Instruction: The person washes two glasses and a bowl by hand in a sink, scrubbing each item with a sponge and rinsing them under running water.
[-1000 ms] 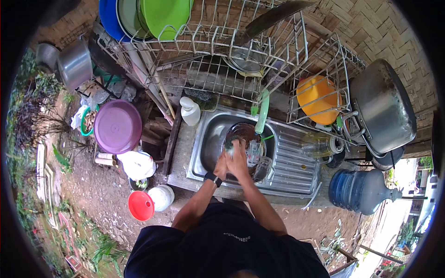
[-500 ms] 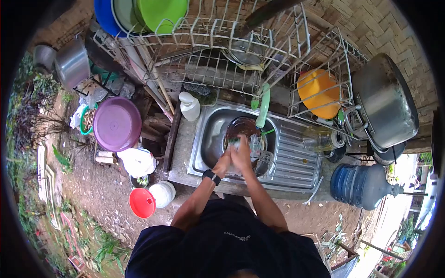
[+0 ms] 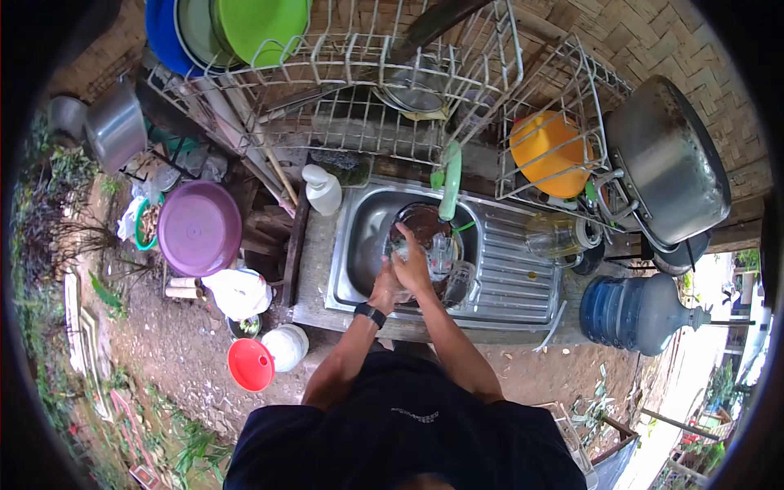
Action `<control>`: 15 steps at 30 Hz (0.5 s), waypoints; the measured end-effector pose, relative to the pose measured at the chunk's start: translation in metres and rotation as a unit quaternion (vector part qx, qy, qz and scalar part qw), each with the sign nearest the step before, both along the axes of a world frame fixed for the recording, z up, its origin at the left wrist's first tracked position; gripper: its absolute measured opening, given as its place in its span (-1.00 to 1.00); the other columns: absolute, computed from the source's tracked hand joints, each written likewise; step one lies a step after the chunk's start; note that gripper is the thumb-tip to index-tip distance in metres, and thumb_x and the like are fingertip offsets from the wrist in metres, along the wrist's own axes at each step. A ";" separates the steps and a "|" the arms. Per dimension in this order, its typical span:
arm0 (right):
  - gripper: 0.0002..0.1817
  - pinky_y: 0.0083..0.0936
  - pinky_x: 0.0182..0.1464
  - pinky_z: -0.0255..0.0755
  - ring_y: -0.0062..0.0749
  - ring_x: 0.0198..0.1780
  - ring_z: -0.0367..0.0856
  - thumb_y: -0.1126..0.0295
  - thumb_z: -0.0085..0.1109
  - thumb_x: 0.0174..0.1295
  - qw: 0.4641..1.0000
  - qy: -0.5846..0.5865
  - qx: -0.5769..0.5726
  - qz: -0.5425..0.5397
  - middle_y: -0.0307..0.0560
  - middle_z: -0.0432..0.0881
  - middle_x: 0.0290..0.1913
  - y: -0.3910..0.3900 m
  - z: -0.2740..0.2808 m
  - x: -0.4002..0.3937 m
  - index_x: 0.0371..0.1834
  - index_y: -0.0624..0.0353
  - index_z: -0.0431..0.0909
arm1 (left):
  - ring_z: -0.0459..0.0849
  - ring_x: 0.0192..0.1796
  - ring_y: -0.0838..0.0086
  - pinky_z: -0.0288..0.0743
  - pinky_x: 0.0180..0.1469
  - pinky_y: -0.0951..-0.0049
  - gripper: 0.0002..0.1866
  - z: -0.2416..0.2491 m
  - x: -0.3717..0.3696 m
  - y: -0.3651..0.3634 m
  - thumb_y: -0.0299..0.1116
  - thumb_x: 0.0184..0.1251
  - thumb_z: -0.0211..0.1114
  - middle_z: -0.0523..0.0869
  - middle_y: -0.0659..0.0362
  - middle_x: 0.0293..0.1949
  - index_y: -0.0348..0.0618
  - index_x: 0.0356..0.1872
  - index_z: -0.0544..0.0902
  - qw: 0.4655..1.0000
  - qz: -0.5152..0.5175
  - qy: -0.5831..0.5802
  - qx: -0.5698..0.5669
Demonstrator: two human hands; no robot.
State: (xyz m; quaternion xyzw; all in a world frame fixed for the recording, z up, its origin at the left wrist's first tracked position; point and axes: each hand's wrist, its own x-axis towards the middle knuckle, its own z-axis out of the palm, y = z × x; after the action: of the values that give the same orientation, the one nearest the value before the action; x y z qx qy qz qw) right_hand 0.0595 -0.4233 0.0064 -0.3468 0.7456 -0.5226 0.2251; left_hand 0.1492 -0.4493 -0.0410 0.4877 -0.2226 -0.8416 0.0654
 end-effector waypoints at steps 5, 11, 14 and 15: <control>-0.53 -0.24 0.32 0.21 0.11 0.28 0.35 0.60 0.11 0.06 0.982 0.151 0.047 0.104 0.18 0.45 0.18 0.026 0.024 0.035 0.12 0.22 0.37 | 0.64 -0.04 0.31 0.52 0.04 0.30 -0.40 -0.028 0.015 -0.019 0.21 0.42 -0.12 0.66 0.13 -0.05 -0.01 0.24 0.41 0.951 0.113 0.272 0.092; -0.58 -0.23 0.11 0.35 0.13 0.13 0.50 0.34 0.10 0.28 0.991 -0.109 0.064 -0.051 0.36 0.51 0.06 0.013 0.018 0.003 0.12 0.35 0.34 | 0.60 -0.02 0.42 0.51 0.02 0.28 -0.57 0.005 -0.003 -0.016 0.14 0.36 0.07 0.63 0.25 -0.07 0.09 0.04 0.52 0.978 0.098 0.182 0.008; -0.57 -0.22 0.10 0.34 0.11 0.01 0.53 0.30 0.14 0.25 0.997 -0.009 -0.017 -0.070 0.29 0.55 -0.08 0.035 0.017 0.036 0.10 0.32 0.37 | 0.62 -0.06 0.31 0.56 -0.02 0.19 -0.66 0.000 0.003 -0.031 0.05 0.32 0.15 0.63 0.21 -0.18 0.07 -0.10 0.51 0.942 0.214 0.240 0.096; -0.54 -0.25 0.13 0.32 0.07 0.01 0.52 0.26 0.19 0.22 0.997 0.034 -0.003 -0.065 0.25 0.54 -0.10 0.039 0.021 0.040 0.09 0.32 0.37 | 0.63 -0.07 0.31 0.56 -0.03 0.19 -0.67 -0.019 0.003 -0.034 0.04 0.33 0.14 0.64 0.20 -0.20 0.06 -0.10 0.51 0.935 0.224 0.259 0.093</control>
State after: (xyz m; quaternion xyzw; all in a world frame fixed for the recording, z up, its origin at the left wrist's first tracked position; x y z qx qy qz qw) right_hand 0.0995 -0.3843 0.0279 -0.3160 0.7721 -0.5266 0.1637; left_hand 0.1523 -0.4833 -0.0601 0.2944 -0.0035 -0.9192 0.2616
